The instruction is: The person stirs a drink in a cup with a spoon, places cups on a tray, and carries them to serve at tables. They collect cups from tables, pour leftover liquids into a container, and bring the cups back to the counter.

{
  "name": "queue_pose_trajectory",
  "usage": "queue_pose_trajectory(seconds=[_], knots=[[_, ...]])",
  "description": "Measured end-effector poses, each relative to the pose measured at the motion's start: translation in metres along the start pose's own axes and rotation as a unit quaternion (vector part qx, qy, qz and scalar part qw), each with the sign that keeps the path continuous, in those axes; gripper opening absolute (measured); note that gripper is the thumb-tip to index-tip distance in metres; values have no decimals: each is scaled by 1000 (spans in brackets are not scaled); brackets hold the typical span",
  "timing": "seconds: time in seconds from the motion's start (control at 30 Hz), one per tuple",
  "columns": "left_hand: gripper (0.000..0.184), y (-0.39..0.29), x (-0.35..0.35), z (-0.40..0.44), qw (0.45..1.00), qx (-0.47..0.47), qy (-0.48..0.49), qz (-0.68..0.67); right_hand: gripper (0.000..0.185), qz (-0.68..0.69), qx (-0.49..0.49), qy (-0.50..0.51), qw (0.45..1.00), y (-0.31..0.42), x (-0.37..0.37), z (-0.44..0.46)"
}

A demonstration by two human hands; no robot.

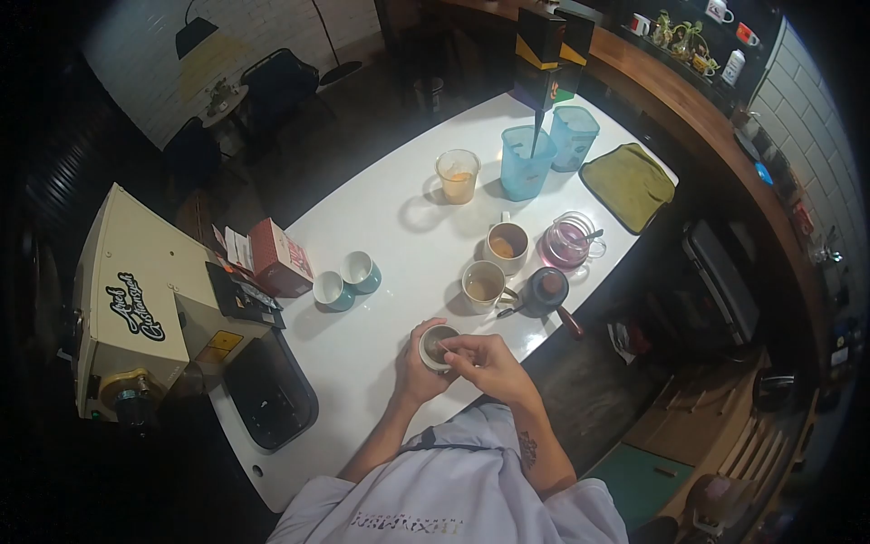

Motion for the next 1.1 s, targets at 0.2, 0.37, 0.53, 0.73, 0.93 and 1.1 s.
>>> queue_pose_trajectory(seconds=[0.2, 0.37, 0.53, 0.73, 0.93, 1.1], knots=[[76, 2, 0, -2, 1000, -4, 3, -9, 28, 41, -17, 34, 998, 13, 2, -6], [74, 0, 0, -1, 1000, -22, 9, 0, 28, -27, 5, -4, 1000, 0, -3, 1], [75, 1, -2, -1, 1000, -4, 1, -13, 28, 3, -27, 46, 999, 15, 2, -9], [74, -2, -2, 0, 1000, -2, 7, 21, 26, 26, 8, 24, 999, 0, 2, -2], [73, 0, -1, -1, 1000, 0, 11, 17, 29, 21, 67, 70, 995, 11, -5, -12], [71, 3, 1, -2, 1000, 0, -1, -9, 26, 31, 25, 38, 999, 1, 0, -7]])
Point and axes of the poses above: each hand's wrist, its own z-axis towards the middle knuckle, its own x-axis out of the palm, y = z × x, the point moved 2 cm from there along z, towards the middle knuckle, and after that the axes turned 9 degrees about x, right-handed, at the moved point
